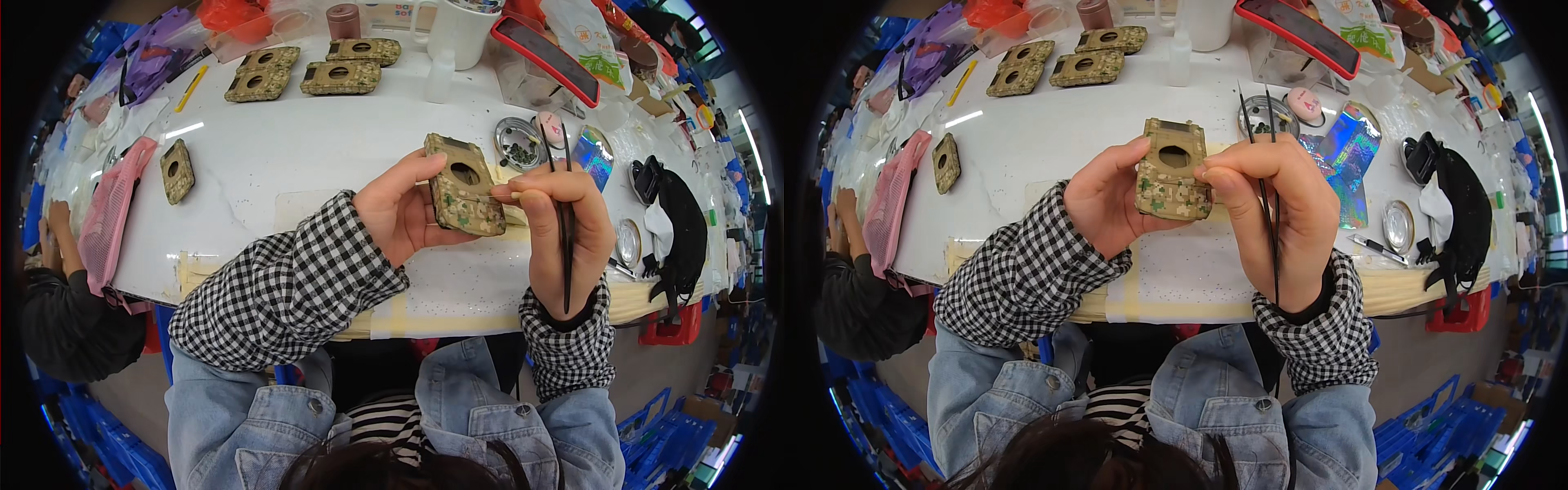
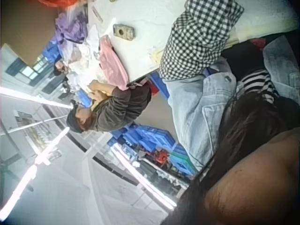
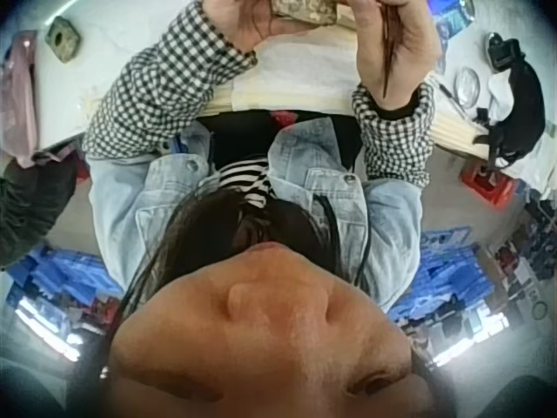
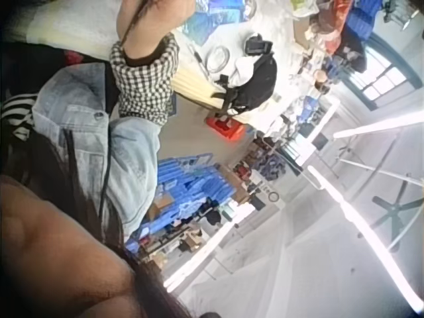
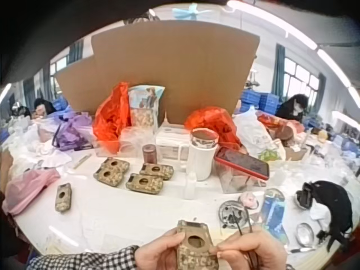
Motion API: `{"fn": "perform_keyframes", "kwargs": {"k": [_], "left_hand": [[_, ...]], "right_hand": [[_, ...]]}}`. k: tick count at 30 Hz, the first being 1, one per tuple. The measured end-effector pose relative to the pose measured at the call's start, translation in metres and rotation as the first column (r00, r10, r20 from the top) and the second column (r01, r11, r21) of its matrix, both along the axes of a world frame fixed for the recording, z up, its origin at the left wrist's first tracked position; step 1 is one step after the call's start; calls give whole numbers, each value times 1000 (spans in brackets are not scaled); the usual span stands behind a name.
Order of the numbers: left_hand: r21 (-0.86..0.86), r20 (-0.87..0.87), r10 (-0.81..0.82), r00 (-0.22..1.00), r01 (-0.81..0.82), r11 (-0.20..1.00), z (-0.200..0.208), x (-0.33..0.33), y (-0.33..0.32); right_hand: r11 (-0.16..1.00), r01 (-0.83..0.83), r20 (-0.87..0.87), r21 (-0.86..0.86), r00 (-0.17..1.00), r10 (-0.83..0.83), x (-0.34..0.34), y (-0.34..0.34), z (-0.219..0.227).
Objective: Painting and detailing small camouflage-patterned toy tanks using a brush and a palette at a workstation.
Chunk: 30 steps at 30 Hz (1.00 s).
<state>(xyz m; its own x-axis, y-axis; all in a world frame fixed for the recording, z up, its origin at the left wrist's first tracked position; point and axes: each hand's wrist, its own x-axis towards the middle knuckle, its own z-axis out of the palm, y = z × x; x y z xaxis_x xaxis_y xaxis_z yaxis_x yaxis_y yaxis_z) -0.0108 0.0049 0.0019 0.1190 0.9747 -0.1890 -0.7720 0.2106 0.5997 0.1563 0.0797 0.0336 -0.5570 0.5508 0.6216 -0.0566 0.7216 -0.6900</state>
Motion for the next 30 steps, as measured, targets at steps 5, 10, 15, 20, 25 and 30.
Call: {"fn": "perform_keyframes", "kwargs": {"k": [5, 10, 15, 20, 25, 30], "left_hand": [[-3, -2, -1, 1000, 1, 1000, 1, 0, 0], [-9, -1, 4, 1000, -4, 1000, 1, 1, 0], [2, 4, 1, 1000, -1, 1000, 1, 1, 0], [5, 12, 12, 1000, -12, 1000, 2, 2, 0], [5, 25, 15, 1000, -15, 1000, 1, 0, 2], [12, 10, 55, 998, -55, 998, -3, 0, 3]], "right_hand": [[1000, 2, 1, -24, 1000, -2, 0, 0, 0], [999, -8, -3, -33, 1000, 8, 0, 1, -1], [1000, -14, 5, -25, 1000, 14, 1, 1, 0], [975, -15, -103, -221, 995, -8, 3, -6, 4], [970, 245, 1, 0, 970, -245, 31, 9, 6], [836, 341, 149, 430, 887, -438, 34, 18, -3]]}}
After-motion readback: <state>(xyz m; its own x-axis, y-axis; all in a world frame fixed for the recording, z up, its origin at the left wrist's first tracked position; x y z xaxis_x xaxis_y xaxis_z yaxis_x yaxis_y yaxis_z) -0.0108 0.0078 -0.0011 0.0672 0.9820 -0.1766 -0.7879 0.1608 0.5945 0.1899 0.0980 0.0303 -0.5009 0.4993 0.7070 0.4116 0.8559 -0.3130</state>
